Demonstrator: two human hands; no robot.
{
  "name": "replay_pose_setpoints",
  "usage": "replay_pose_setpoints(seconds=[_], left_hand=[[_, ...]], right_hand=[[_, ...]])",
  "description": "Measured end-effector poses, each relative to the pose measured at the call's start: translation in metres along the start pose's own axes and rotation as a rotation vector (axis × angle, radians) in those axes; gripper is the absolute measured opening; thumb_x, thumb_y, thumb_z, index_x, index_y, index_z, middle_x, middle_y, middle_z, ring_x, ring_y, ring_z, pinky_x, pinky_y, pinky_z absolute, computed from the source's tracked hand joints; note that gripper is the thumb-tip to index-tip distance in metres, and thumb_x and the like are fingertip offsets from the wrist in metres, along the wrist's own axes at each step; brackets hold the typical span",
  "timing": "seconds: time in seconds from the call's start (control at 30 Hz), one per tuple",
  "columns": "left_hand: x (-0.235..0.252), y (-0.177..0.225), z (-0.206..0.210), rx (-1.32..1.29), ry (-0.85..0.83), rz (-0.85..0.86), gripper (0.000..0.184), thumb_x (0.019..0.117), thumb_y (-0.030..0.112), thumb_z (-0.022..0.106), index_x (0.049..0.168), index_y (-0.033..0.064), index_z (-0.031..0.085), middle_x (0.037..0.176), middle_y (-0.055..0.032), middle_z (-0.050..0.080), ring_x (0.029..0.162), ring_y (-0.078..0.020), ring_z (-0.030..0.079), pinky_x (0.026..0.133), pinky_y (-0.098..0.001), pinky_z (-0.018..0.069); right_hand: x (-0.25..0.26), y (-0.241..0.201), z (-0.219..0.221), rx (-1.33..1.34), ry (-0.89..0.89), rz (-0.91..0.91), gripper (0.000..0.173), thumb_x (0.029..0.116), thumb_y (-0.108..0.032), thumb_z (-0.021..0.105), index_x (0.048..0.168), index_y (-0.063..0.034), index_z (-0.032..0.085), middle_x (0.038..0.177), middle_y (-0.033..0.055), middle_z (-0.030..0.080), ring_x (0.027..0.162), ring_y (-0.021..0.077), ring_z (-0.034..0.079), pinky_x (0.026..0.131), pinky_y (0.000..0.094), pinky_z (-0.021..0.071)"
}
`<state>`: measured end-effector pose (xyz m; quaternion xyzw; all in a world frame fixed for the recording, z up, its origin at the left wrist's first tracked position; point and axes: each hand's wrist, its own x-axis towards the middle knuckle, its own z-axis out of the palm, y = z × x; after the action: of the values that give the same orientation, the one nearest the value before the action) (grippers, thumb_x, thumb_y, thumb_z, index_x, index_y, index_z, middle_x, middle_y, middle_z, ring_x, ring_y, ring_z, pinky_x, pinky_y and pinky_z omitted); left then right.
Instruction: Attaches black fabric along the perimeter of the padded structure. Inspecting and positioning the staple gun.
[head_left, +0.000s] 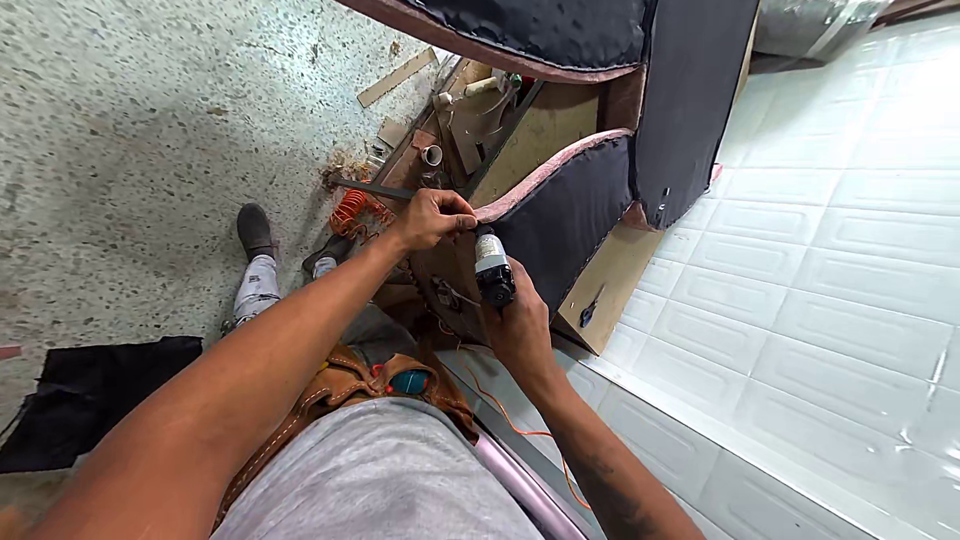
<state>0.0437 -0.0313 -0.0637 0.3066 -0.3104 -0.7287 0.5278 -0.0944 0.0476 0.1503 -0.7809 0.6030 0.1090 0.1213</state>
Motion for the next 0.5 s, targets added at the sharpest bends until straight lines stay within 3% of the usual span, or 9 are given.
replay_pose_setpoints(seconds=[0.07, 0.17, 0.27, 0.4, 0.5], left_hand=[[0.002, -0.001, -0.002, 0.018, -0.013, 0.007, 0.018, 0.0909, 0.018, 0.080, 0.102, 0.0050, 0.076, 0.091, -0.0065, 0.076, 0.074, -0.0181, 0.073, 0.068, -0.0358, 0.0645], [0.003, 0.000, -0.001, 0.019, -0.024, -0.004, 0.017, 0.0915, 0.018, 0.079, 0.102, 0.0057, 0.076, 0.092, -0.0061, 0.076, 0.075, -0.0177, 0.073, 0.069, -0.0358, 0.0645], [0.001, 0.001, -0.001, 0.004, -0.015, -0.005, 0.017, 0.0903, 0.016, 0.080, 0.102, 0.0046, 0.076, 0.089, -0.0071, 0.075, 0.072, -0.0174, 0.072, 0.067, -0.0347, 0.0635], [0.001, 0.002, -0.001, -0.001, -0.020, -0.024, 0.017, 0.0904, 0.017, 0.080, 0.102, 0.0054, 0.076, 0.089, -0.0072, 0.075, 0.073, -0.0172, 0.072, 0.067, -0.0346, 0.0631], [0.002, 0.001, -0.002, -0.007, -0.022, -0.037, 0.018, 0.0902, 0.018, 0.081, 0.102, 0.0056, 0.076, 0.089, -0.0071, 0.075, 0.073, -0.0178, 0.072, 0.068, -0.0352, 0.0634]], right_hand=[[0.001, -0.004, -0.001, -0.004, -0.004, 0.039, 0.055, 0.0932, -0.017, 0.070, 0.145, -0.0129, 0.052, 0.129, 0.0084, 0.064, 0.095, 0.0203, 0.071, 0.071, 0.0463, 0.0621], [0.005, -0.008, -0.005, 0.002, 0.005, 0.081, 0.049, 0.0910, -0.015, 0.070, 0.139, -0.0130, 0.057, 0.127, 0.0065, 0.066, 0.100, 0.0187, 0.071, 0.080, 0.0450, 0.0625], [-0.004, 0.004, -0.014, 0.026, -0.005, 0.042, 0.045, 0.0947, -0.017, 0.067, 0.139, -0.0136, 0.057, 0.126, 0.0061, 0.066, 0.094, 0.0177, 0.070, 0.075, 0.0448, 0.0619], [-0.008, 0.023, -0.016, 0.004, 0.036, 0.002, 0.035, 0.0961, -0.018, 0.065, 0.130, -0.0120, 0.062, 0.124, 0.0055, 0.066, 0.099, 0.0158, 0.069, 0.080, 0.0423, 0.0612], [-0.003, 0.015, -0.010, 0.018, 0.026, 0.003, 0.041, 0.0956, -0.017, 0.066, 0.136, -0.0134, 0.059, 0.128, 0.0051, 0.064, 0.101, 0.0150, 0.069, 0.080, 0.0420, 0.0618]])
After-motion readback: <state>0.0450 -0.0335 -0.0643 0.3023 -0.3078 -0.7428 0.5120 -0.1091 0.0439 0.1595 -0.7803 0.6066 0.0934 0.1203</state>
